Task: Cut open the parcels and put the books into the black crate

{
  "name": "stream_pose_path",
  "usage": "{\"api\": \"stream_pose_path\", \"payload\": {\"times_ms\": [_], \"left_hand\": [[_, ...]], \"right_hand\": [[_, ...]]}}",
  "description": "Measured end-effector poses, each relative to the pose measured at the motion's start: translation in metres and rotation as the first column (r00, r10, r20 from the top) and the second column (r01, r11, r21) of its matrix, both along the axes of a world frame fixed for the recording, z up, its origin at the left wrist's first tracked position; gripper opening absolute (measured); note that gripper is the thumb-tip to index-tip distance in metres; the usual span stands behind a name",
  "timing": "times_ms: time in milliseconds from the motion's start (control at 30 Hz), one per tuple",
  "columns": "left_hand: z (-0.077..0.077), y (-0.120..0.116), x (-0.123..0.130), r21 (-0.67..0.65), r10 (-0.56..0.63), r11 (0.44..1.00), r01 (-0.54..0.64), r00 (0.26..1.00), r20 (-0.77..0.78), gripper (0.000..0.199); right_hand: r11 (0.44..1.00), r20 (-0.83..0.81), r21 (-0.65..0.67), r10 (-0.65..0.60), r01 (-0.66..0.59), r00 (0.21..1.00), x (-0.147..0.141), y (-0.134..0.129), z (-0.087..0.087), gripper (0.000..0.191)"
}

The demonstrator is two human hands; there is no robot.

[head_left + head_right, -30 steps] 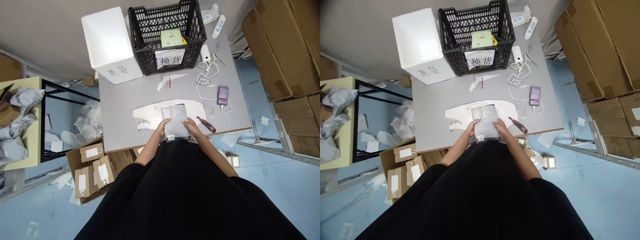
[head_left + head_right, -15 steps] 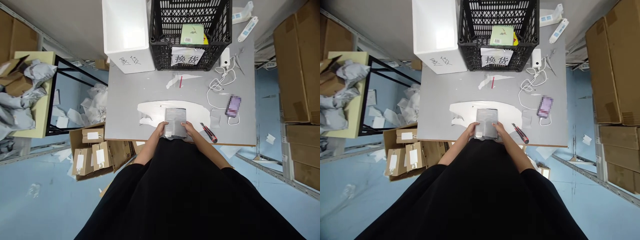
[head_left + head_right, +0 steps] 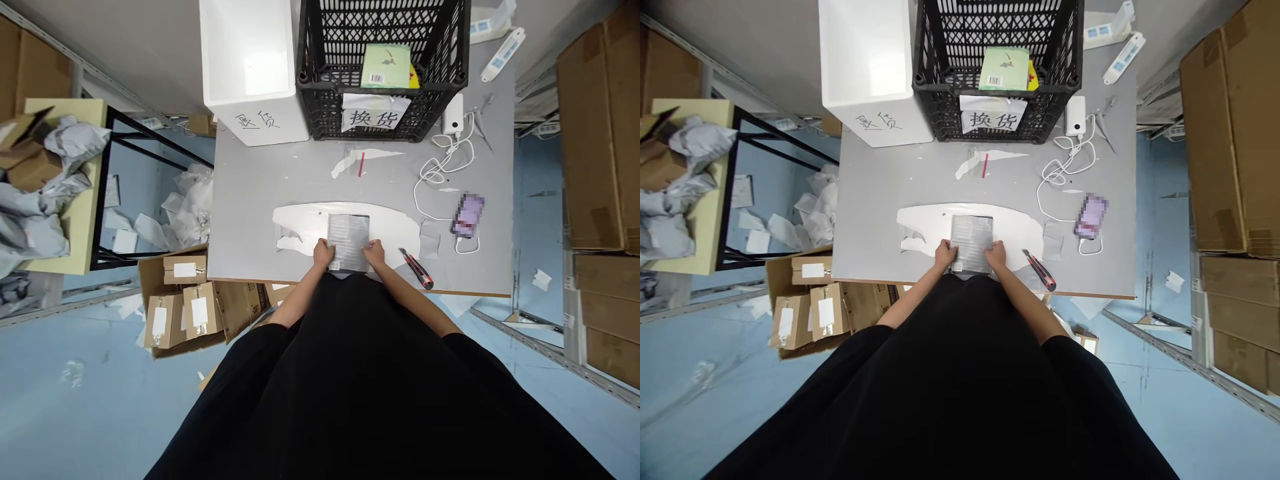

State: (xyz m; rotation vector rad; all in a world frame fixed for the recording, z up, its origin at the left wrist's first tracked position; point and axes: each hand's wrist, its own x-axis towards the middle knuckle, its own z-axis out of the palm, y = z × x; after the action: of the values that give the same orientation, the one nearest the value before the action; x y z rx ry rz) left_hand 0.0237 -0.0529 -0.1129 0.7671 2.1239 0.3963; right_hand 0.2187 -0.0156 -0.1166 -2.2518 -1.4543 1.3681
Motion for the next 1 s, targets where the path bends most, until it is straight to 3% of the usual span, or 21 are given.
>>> {"api": "stream_pose_path", "payload": {"times_ms": [100,200,333,400,533,700,833,1000], "left_hand": [[0.004,-0.001,0.004,-0.032,-0.105,0.994,0.102,0.986,-0.127,0.035],[0.008,-0.002,0.006,-0.063,-0.146,0.988,0.138,0.978,-0.146,0.045],[0.010,-0.004,0.007,-0.058,-0.126,0.991,0.120,0.986,-0.107,0.034],[0.009,-0.004,0.005,-0.019,-0.047,0.999,0.046,0.998,-0.044,0.030],[0.006,0.000,-0.003,-0.011,0.139,0.990,-0.139,0.978,0.156,0.027],[0.009,0.000,-0.009,0.003,0.129,0.990,-0.139,0.925,0.358,0.016],[0.026,-0.008,0.004,0.166,0.080,0.970,-0.175,0.882,0.464,0.015],[0.064,-0.015,0.018,0.335,0.015,0.938,-0.086,0.978,0.209,0.024]], "right_hand": [[0.991,0.061,0.085,0.101,-0.106,0.993,0.001,-0.003,-0.002,0.040],[0.982,0.094,0.077,0.164,-0.172,0.982,0.002,-0.007,0.002,0.041],[0.955,0.131,0.165,0.224,-0.244,0.966,-0.003,-0.018,0.011,0.047],[0.943,0.130,0.173,0.266,-0.286,0.955,-0.010,-0.022,0.016,0.049],[0.938,0.107,0.061,0.333,-0.341,0.937,-0.026,-0.022,0.023,0.047],[0.963,0.092,-0.017,0.270,-0.270,0.958,-0.032,-0.013,0.034,0.043],[0.973,0.041,-0.066,0.222,-0.220,0.974,-0.042,-0.012,0.051,0.055],[0.993,-0.090,-0.058,0.097,-0.102,0.991,-0.068,-0.015,0.073,0.067]]}}
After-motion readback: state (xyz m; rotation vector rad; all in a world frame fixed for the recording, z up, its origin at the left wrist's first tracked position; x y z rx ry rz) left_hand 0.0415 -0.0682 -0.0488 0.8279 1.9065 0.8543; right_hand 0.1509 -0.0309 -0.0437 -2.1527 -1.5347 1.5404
